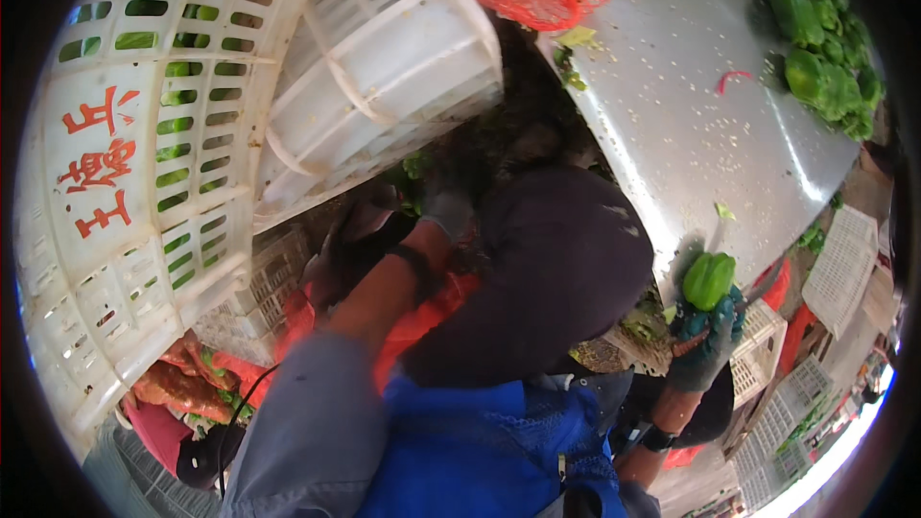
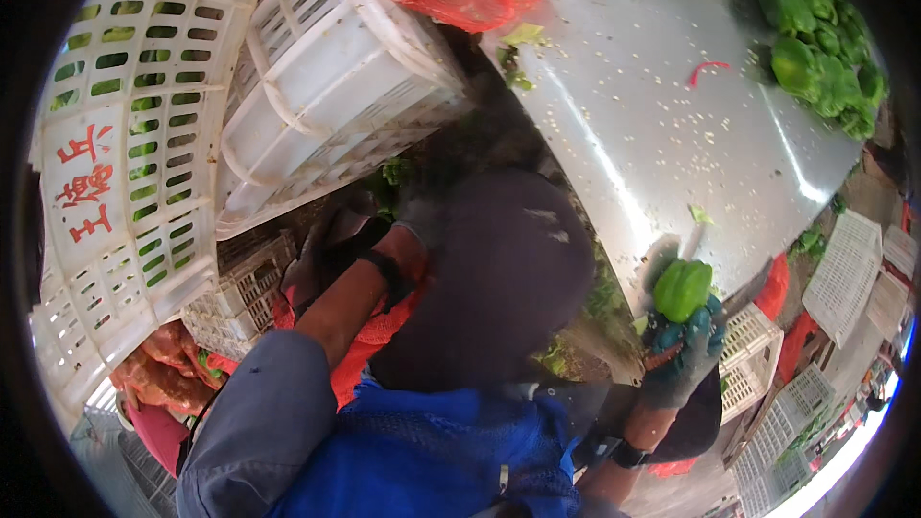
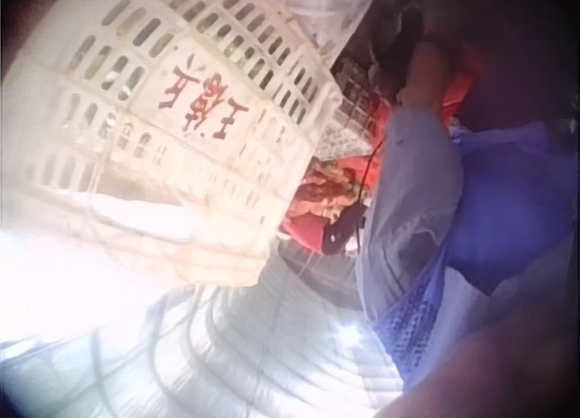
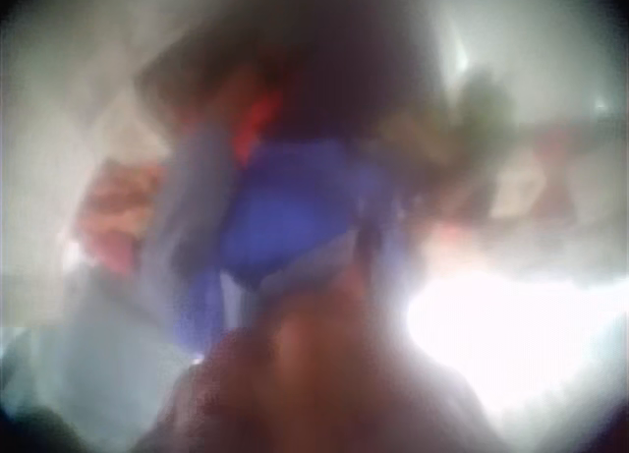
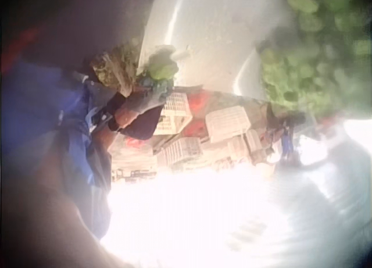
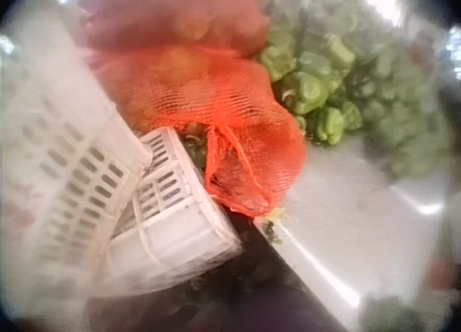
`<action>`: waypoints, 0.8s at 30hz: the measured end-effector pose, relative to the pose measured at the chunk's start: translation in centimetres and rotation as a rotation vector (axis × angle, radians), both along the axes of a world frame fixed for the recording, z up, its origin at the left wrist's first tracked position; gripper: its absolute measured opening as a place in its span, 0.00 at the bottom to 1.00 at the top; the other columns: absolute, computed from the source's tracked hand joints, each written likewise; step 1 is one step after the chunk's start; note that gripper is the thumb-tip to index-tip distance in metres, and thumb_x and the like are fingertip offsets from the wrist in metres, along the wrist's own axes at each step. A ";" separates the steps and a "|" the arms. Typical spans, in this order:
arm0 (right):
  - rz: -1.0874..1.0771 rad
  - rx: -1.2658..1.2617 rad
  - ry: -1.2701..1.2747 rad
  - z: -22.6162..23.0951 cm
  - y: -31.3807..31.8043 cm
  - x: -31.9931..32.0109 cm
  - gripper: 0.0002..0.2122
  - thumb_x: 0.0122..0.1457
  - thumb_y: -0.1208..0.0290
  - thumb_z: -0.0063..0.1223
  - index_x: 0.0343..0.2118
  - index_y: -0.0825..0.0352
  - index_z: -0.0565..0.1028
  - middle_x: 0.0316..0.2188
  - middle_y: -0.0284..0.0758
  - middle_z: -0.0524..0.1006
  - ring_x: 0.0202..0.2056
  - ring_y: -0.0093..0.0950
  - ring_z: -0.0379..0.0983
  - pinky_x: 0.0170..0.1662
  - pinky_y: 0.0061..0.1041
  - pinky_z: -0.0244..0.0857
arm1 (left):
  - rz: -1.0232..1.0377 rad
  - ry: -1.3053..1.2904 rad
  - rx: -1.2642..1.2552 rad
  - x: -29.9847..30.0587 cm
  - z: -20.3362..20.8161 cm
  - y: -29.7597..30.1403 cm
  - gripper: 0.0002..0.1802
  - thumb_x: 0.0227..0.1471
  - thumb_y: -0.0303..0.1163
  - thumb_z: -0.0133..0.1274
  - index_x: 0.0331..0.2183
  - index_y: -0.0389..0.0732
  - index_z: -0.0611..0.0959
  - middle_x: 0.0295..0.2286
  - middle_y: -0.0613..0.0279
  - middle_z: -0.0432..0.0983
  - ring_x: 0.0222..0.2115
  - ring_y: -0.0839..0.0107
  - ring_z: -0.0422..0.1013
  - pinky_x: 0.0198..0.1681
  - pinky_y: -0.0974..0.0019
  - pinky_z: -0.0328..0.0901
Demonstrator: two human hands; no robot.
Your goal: The person removes stems and cores from green peppers using a curved blade. They pick up peppers from a metal table and a mesh bag, cut them, and drop the processed pieces into a plastic crate located between their legs.
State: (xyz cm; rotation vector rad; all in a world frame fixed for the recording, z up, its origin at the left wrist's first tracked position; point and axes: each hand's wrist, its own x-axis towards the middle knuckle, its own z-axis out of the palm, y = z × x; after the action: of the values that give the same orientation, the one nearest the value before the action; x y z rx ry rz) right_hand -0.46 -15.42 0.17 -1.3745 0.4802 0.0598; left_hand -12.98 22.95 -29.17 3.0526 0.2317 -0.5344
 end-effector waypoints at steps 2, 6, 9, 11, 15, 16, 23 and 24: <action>0.050 0.072 -0.001 -0.4 -2.4 -0.7 0.17 0.68 0.74 0.60 0.58 0.70 0.75 0.42 0.36 0.82 0.28 0.20 0.77 0.30 0.19 0.73 | 0.091 0.018 -0.413 1.0 0.9 0.3 0.42 0.67 0.47 0.49 0.76 0.42 0.62 0.74 0.46 0.56 0.74 0.47 0.52 0.77 0.44 0.48; -0.019 -0.002 0.032 -3.0 -3.4 -0.8 0.19 0.64 0.76 0.65 0.56 0.70 0.76 0.37 0.35 0.82 0.27 0.22 0.79 0.26 0.20 0.71 | 0.171 -0.078 -0.716 -2.4 1.8 2.9 0.39 0.69 0.45 0.49 0.74 0.39 0.65 0.71 0.47 0.62 0.72 0.51 0.59 0.75 0.50 0.55; 0.030 -0.005 0.120 0.2 -0.2 0.5 0.16 0.63 0.75 0.66 0.52 0.71 0.77 0.27 0.34 0.81 0.23 0.24 0.78 0.23 0.22 0.69 | 0.208 -0.092 -0.498 -5.7 2.1 4.2 0.39 0.68 0.42 0.52 0.73 0.37 0.65 0.71 0.46 0.63 0.71 0.52 0.60 0.74 0.51 0.57; -0.012 0.007 0.076 1.2 0.4 0.8 0.14 0.65 0.73 0.65 0.49 0.72 0.77 0.23 0.32 0.79 0.20 0.24 0.77 0.21 0.22 0.67 | 0.229 -0.124 -0.419 -8.1 2.9 5.3 0.40 0.67 0.41 0.53 0.73 0.36 0.65 0.71 0.46 0.64 0.71 0.52 0.61 0.73 0.51 0.58; -0.063 0.173 0.077 4.9 -1.0 0.3 0.14 0.66 0.69 0.66 0.48 0.71 0.78 0.27 0.31 0.80 0.23 0.21 0.76 0.23 0.23 0.68 | 0.211 -0.255 -0.351 -10.8 4.1 5.8 0.41 0.65 0.37 0.57 0.73 0.34 0.65 0.70 0.46 0.66 0.71 0.52 0.63 0.72 0.53 0.61; -0.018 0.359 0.054 5.1 0.1 -0.1 0.14 0.65 0.67 0.68 0.47 0.70 0.80 0.28 0.31 0.80 0.24 0.21 0.76 0.26 0.24 0.69 | 0.242 -0.294 -0.254 -13.6 4.8 8.7 0.41 0.65 0.36 0.58 0.73 0.33 0.65 0.70 0.45 0.67 0.71 0.52 0.63 0.71 0.53 0.62; -0.068 -0.158 0.018 1.6 -3.6 -1.7 0.12 0.61 0.68 0.66 0.42 0.71 0.82 0.25 0.31 0.79 0.26 0.20 0.73 0.30 0.30 0.68 | 0.750 -0.646 -1.229 -4.3 23.7 2.1 0.30 0.67 0.32 0.57 0.66 0.34 0.72 0.59 0.43 0.75 0.55 0.54 0.73 0.58 0.59 0.72; -0.120 0.072 0.038 4.0 -4.4 -2.7 0.10 0.61 0.70 0.67 0.42 0.70 0.81 0.25 0.30 0.79 0.25 0.19 0.72 0.28 0.28 0.67 | 0.706 -0.677 -1.303 -3.1 26.1 1.5 0.29 0.68 0.31 0.56 0.66 0.34 0.73 0.58 0.43 0.75 0.53 0.55 0.74 0.56 0.60 0.73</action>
State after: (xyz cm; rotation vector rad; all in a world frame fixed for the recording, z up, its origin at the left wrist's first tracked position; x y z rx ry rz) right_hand -3.17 -19.86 4.14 -1.2737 0.5863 0.0045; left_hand -16.03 24.42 -3.03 1.5672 0.5779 0.3189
